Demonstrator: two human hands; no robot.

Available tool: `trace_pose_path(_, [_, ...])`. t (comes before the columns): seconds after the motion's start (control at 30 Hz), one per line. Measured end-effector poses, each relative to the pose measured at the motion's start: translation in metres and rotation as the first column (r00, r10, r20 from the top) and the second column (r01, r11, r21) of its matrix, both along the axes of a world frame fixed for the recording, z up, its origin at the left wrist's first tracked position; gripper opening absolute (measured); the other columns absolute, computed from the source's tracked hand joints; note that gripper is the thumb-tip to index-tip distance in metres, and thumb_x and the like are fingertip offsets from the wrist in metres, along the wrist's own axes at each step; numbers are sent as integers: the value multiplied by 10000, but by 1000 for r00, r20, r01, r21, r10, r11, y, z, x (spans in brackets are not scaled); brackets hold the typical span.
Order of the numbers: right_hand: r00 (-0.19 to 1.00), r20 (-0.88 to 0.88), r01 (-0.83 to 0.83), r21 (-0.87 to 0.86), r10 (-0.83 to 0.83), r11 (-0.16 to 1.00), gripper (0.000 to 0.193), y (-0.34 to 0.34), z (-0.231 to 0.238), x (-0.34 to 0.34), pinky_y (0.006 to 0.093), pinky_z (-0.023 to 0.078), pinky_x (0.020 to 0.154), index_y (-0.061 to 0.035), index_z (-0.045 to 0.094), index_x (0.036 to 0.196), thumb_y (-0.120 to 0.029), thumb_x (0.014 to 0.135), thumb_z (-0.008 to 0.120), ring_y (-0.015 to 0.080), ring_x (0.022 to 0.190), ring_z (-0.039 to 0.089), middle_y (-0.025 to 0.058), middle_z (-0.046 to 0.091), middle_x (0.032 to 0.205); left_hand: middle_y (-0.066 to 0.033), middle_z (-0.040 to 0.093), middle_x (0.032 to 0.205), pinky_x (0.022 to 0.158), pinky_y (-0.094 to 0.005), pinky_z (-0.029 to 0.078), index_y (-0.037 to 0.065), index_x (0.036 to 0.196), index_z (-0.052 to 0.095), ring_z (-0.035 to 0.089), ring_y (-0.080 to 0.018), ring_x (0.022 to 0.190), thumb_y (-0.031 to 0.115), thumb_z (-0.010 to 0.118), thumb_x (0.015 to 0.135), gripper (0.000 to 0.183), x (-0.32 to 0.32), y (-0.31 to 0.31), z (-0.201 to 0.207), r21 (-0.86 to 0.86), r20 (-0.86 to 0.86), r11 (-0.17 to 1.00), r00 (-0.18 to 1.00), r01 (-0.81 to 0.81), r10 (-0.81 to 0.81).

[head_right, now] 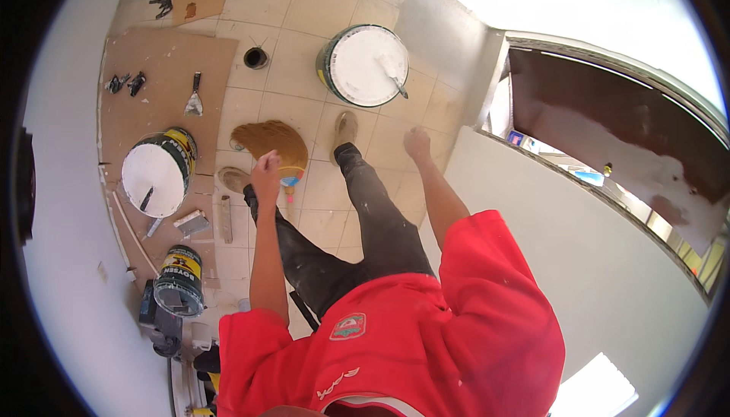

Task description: The person moves around a construction site, climbs a ladder, and retrieves a paint bucket. They then open a paint can, stir the paint, and load a roller with paint in preparation for painting.

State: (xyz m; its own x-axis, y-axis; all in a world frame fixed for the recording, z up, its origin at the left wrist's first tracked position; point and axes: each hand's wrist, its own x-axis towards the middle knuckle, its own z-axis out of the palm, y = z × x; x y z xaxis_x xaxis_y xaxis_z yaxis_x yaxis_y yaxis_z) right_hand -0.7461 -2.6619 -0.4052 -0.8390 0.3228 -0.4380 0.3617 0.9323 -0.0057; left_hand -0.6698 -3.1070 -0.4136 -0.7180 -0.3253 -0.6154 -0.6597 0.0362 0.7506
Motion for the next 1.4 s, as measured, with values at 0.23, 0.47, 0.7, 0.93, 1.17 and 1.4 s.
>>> trace_pose_path(0.23, [999,-10,36,-183,-39,983,393,91,-97,-104,490,489,966,39,635,1158,-248,900,567,430,1095,619,305,650,1135,-114,716,925,736,-327,482,-29,1094,698,652,-207,812,319,588,960,389,-128,147,-107,16,117,992,985,125,-126])
trace_pose_path(0.47, [999,41,12,-274,-1,962,383,99,-150,-144,469,506,947,31,654,1138,-262,905,577,418,1083,638,277,662,1139,-51,680,991,657,-261,452,-34,1242,619,630,-141,800,263,553,997,391,-190,178,-195,164,194,986,980,15,-47])
trace_pose_path(0.7, [975,194,173,-359,-108,917,377,107,-158,-145,470,531,849,11,710,994,-341,897,616,404,937,687,227,716,916,-89,711,890,642,-271,476,-56,1131,688,646,-130,767,239,574,964,358,-205,213,-190,103,243,979,959,-174,145])
trace_pose_path(0.93, [932,305,309,-387,-196,869,364,109,-185,-126,488,516,845,11,717,987,-332,903,627,388,958,684,244,713,971,-76,706,936,663,-314,482,-35,1091,671,664,-164,857,236,578,990,304,-194,210,-203,163,191,979,978,-120,89])
trace_pose_path(1.17, [801,425,597,-621,-421,509,252,117,-186,-104,273,470,518,-14,637,998,-227,1025,504,106,596,552,30,601,754,-266,703,942,812,-447,503,-61,970,695,679,-356,910,266,563,918,356,-201,227,-172,-141,207,988,974,-64,93])
trace_pose_path(1.4, [917,275,395,-738,-290,547,295,107,-132,-118,266,464,551,-13,651,917,-257,1028,528,100,616,543,36,604,756,-230,708,948,832,-457,518,-29,1016,687,680,-364,915,268,522,1002,339,-180,218,-207,-310,-99,937,975,160,-199])
